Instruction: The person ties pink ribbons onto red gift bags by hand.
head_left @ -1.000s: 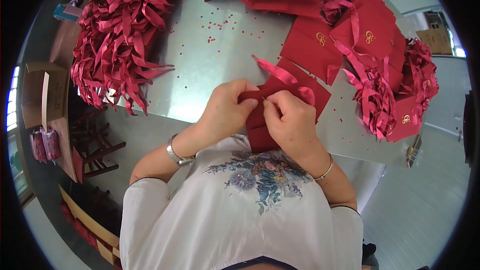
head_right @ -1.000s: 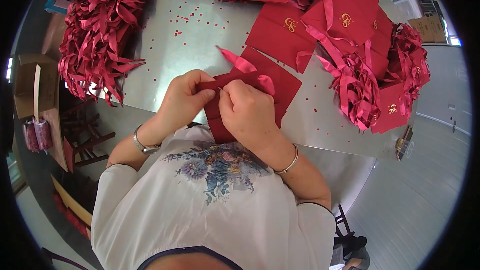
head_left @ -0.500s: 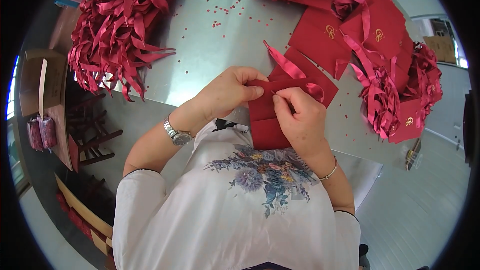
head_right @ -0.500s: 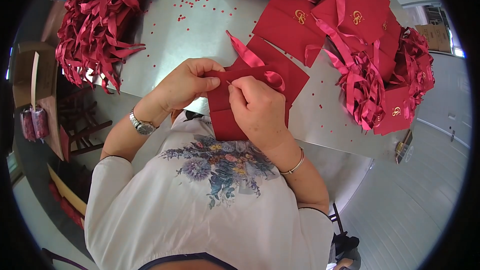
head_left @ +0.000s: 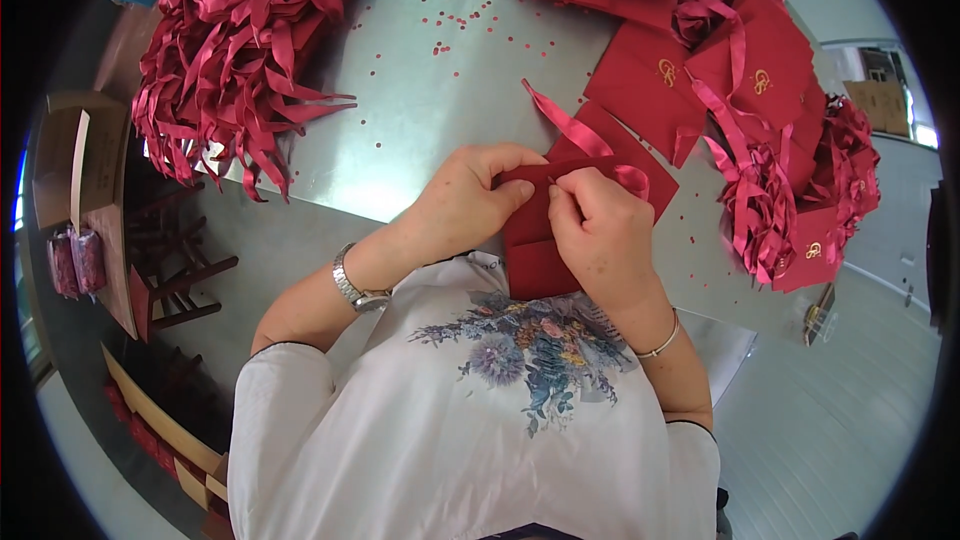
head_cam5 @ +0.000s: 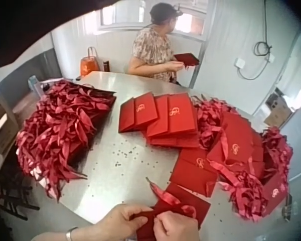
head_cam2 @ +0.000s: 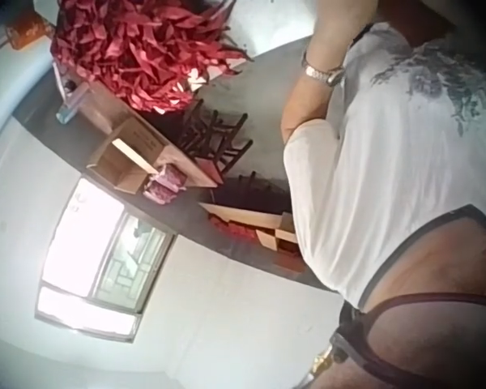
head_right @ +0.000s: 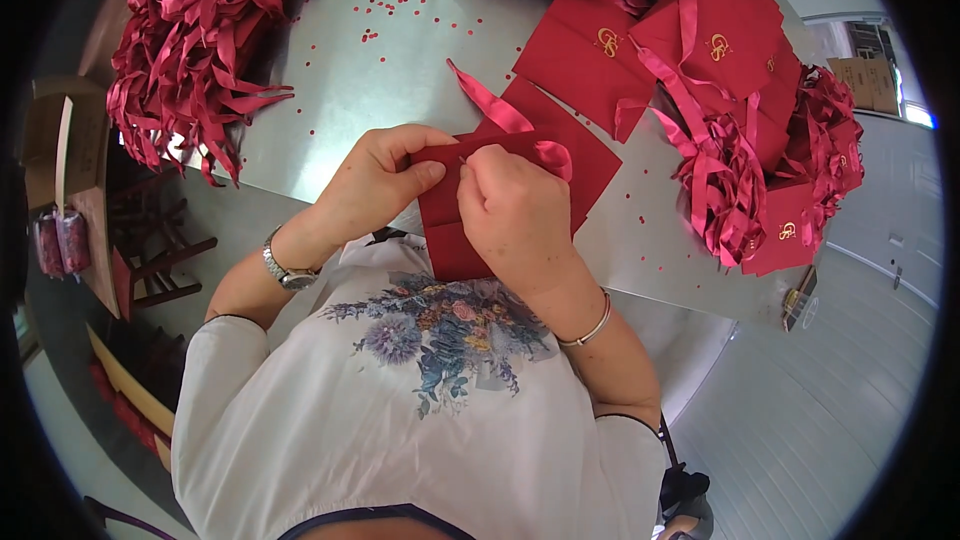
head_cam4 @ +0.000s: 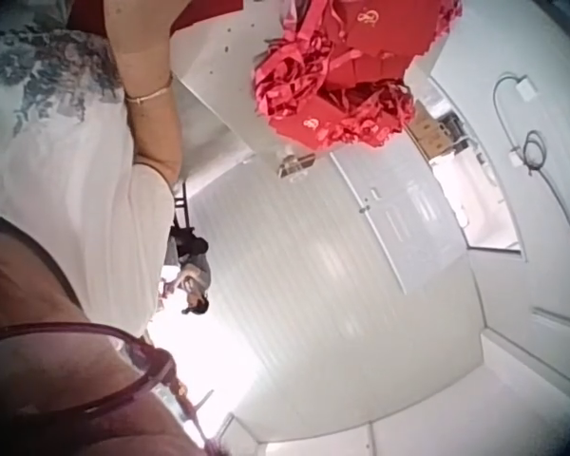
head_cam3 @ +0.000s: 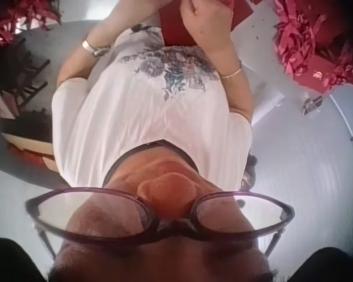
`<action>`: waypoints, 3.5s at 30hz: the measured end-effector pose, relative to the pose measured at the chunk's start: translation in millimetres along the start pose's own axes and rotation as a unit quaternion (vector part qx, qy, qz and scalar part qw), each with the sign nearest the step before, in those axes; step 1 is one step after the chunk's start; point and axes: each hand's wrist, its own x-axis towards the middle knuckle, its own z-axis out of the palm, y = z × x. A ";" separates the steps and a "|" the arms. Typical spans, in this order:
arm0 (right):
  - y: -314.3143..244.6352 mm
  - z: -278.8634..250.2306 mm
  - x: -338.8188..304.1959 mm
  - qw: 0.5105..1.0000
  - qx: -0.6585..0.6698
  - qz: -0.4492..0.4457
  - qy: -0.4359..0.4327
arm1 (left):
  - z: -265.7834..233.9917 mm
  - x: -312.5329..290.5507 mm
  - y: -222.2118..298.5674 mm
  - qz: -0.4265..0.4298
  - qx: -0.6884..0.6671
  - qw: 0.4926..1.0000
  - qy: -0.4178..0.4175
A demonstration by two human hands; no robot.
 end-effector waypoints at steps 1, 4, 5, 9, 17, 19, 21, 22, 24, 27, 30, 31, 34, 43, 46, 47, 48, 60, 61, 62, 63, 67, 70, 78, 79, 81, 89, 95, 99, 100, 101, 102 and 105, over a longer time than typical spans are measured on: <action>-1.9 -2.0 0.4 1.000 -0.001 -0.001 -0.001 | 1.4 0.1 -2.1 0.032 0.019 0.999 0.008; -8.5 -6.9 0.3 0.978 -0.168 -0.113 -0.043 | 7.4 -3.4 -1.3 0.091 0.087 0.991 0.040; -10.2 -6.8 2.3 0.968 -0.208 -0.132 -0.056 | 8.4 -3.0 -2.6 0.092 0.084 0.991 0.039; -13.5 -8.3 6.2 0.966 -0.210 -0.131 -0.077 | 13.4 -3.5 -3.3 0.131 0.073 0.987 0.060; 2.3 -8.1 18.8 0.928 0.235 0.262 -0.122 | 17.9 -6.1 -2.9 0.194 0.120 0.969 0.096; -3.1 -12.8 27.1 0.855 0.338 0.363 -0.154 | 17.4 -5.2 -4.2 0.221 0.152 0.959 0.089; -2.9 -6.7 20.0 0.914 0.249 0.297 -0.122 | 16.9 -2.5 -5.8 0.230 0.157 0.956 0.088; -4.2 -4.4 16.5 0.957 0.158 0.225 -0.089 | 16.5 -1.6 -6.5 0.238 0.162 0.954 0.088; -10.9 -5.1 14.4 0.974 0.113 0.186 -0.063 | 15.1 -3.4 -6.1 0.220 0.159 0.958 0.088; -8.6 -1.0 12.3 0.977 0.121 0.164 -0.064 | 9.8 -4.9 -2.5 0.194 0.121 0.972 0.049; -9.6 -0.6 10.4 0.955 0.209 0.191 -0.087 | -4.2 -7.4 0.5 0.178 0.046 0.983 -0.017; -13.0 -3.3 9.4 0.958 0.200 0.183 -0.093 | -12.5 -8.1 1.1 0.169 0.005 0.984 -0.047; -18.5 -4.6 4.8 0.972 0.164 0.145 -0.081 | -38.5 5.4 9.0 0.012 -0.035 0.995 -0.090; -17.9 0.0 -2.7 0.993 0.066 0.083 -0.057 | -44.6 39.0 49.9 0.141 0.333 0.890 -0.277; -19.2 -3.2 -3.8 0.999 -0.047 0.002 -0.017 | -42.5 43.2 38.7 0.269 0.334 0.876 -0.220; -22.7 -6.8 -5.8 0.995 -0.095 -0.030 -0.016 | -41.7 38.7 37.0 0.292 0.351 0.875 -0.164; -24.7 -11.5 -8.9 0.989 -0.131 -0.064 -0.030 | -42.6 36.9 34.4 0.313 0.366 0.870 -0.106; 44.6 -11.6 -69.4 0.999 -0.048 0.015 -0.021 | -50.2 53.2 6.3 0.285 0.435 0.847 -0.110; 44.9 -11.8 -69.5 0.999 -0.047 0.015 -0.021 | -52.5 56.0 5.9 0.286 0.450 0.837 -0.124; 44.8 -12.5 -67.3 0.998 -0.052 0.012 -0.030 | -57.6 61.7 7.2 0.270 0.519 0.809 -0.064; 44.5 -13.2 -66.3 0.998 -0.056 0.009 -0.040 | -65.8 67.9 8.4 0.252 0.583 0.772 -0.003; 44.4 -13.2 -65.8 0.998 -0.053 -0.001 -0.040 | -103.2 90.4 -5.5 0.295 0.526 0.770 0.208; 44.2 -13.0 -66.3 0.998 -0.050 0.012 -0.039 | -84.5 90.5 -4.7 0.316 0.383 0.812 0.308; 46.9 -12.2 -68.2 0.999 -0.039 0.014 -0.018 | -44.9 35.0 4.2 0.237 0.264 0.928 0.112; 47.4 -12.2 -68.6 0.999 -0.038 0.014 -0.016 | -38.5 29.0 5.0 0.208 0.273 0.935 0.086; 47.6 -14.1 -70.2 0.999 -0.034 0.018 -0.005 | -31.9 23.4 -1.3 0.225 0.285 0.927 0.092; 48.5 -15.6 -70.3 1.000 0.007 0.010 0.021 | -41.2 -0.8 -7.2 0.104 -0.069 0.991 -0.042; 45.3 -24.5 -71.1 0.997 0.069 0.006 0.047 | -38.5 -10.9 10.4 0.189 -0.015 0.973 -0.132; 63.3 -42.6 -57.8 0.996 0.074 -0.021 0.042 | -33.5 -9.9 31.4 0.329 0.203 0.922 -0.028; 71.9 -46.5 -50.4 0.992 0.089 0.018 0.089 | -36.0 -9.1 35.6 0.381 0.214 0.900 -0.004; 82.1 -54.5 -35.2 0.992 0.038 -0.008 0.121 | -39.6 -8.0 46.2 0.441 0.248 0.862 0.025; 93.1 -63.8 -20.2 0.987 -0.015 -0.032 0.154 | -41.3 -10.0 56.8 0.441 0.213 0.871 0.029; 119.7 -81.3 7.0 0.971 -0.200 -0.123 0.031 | -48.2 -17.9 91.6 0.441 0.212 0.872 0.024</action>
